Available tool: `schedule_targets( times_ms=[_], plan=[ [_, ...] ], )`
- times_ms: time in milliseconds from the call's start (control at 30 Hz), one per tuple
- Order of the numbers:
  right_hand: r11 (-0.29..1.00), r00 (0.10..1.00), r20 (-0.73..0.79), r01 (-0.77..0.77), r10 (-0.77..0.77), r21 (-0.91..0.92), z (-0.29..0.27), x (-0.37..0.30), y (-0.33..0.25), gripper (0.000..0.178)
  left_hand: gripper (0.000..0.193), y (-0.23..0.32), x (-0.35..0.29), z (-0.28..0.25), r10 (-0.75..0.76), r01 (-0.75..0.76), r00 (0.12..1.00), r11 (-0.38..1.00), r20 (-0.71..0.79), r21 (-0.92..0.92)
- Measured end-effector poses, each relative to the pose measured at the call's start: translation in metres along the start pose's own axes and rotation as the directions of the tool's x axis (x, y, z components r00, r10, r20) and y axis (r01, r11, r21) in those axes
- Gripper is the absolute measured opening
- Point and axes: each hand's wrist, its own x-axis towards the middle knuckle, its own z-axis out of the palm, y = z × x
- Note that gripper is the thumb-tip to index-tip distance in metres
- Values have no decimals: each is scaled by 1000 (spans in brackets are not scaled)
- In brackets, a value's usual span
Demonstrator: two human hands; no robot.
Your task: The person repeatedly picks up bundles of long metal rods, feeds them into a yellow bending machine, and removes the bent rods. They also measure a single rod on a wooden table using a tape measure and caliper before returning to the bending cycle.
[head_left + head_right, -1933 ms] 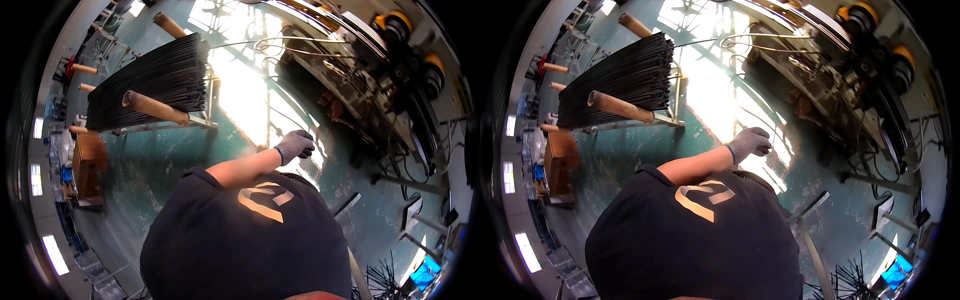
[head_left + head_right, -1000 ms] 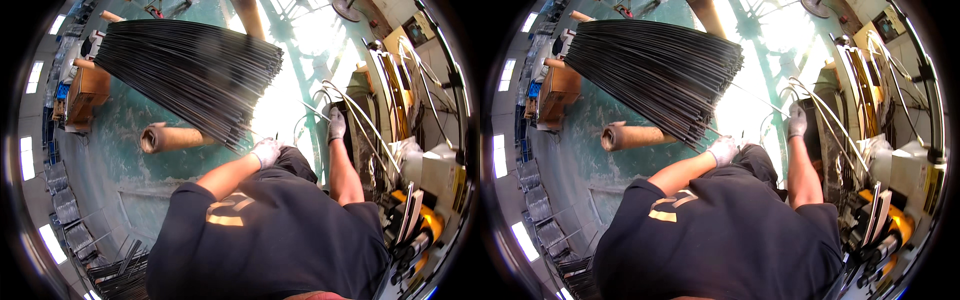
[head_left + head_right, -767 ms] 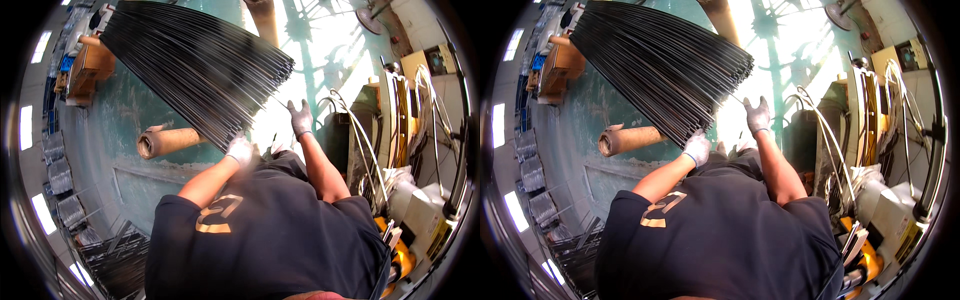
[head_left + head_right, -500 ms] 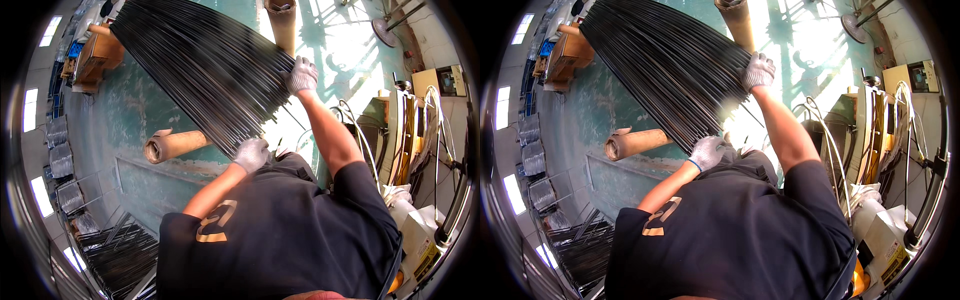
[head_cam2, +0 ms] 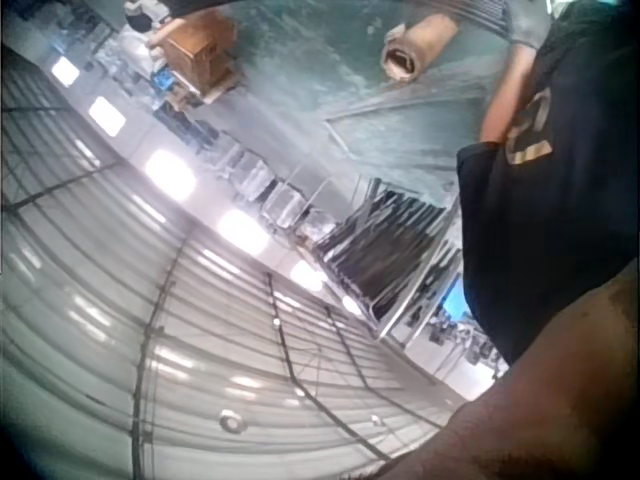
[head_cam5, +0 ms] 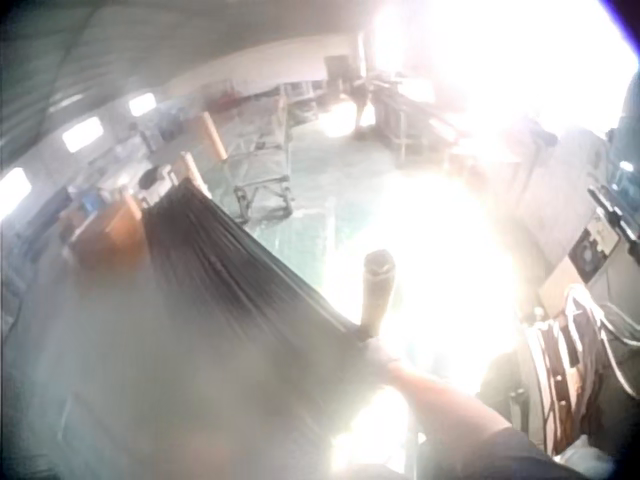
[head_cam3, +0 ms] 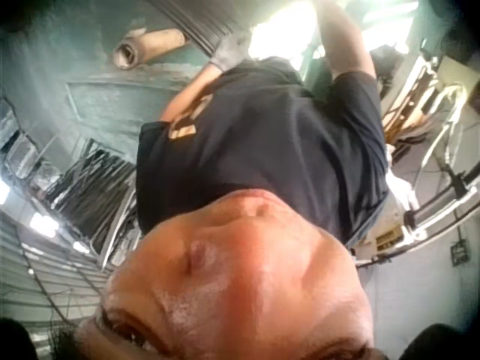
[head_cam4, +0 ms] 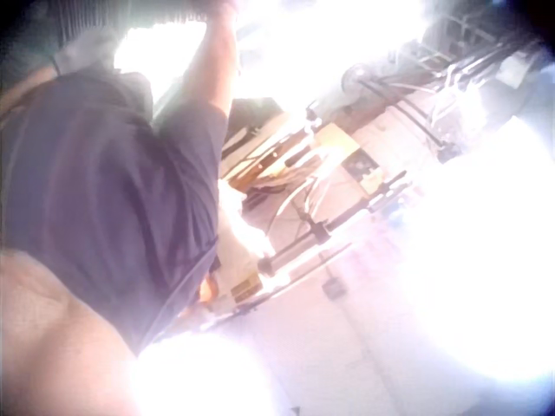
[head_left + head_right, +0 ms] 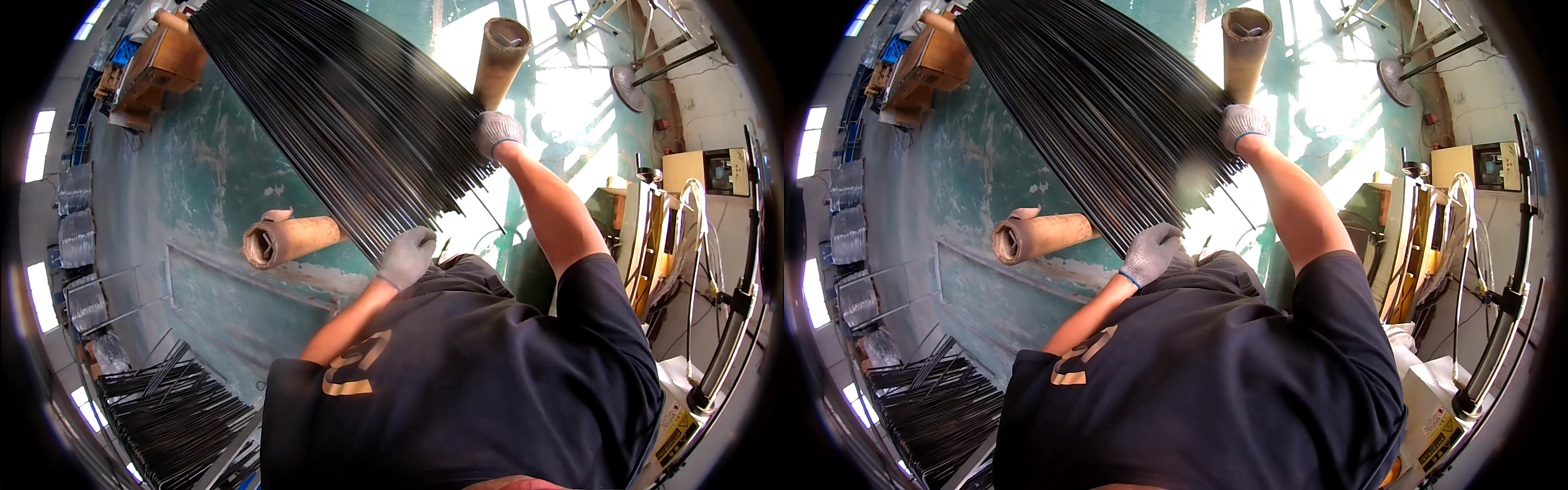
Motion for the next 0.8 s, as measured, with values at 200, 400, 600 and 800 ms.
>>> schedule_targets(
  times_ms=[200,400,600,800],
  plan=[
    [841,945,241,61,-223,538,-9,-4,2,26,29,0,-1,-13,-21,22,1000,996,12,-90],
    [677,942,327,-188,-82,711,-23,-76,-33,48,22,-52,39,-15,-23,31,999,847,21,-531],
    [922,983,180,-34,-39,386,63,-234,9,60,22,-38,96,-57,-23,173,983,422,180,-890],
    [808,787,398,-567,472,163,121,-523,79,27,47,-9,158,-91,137,196,967,134,214,-971]
  ],
)
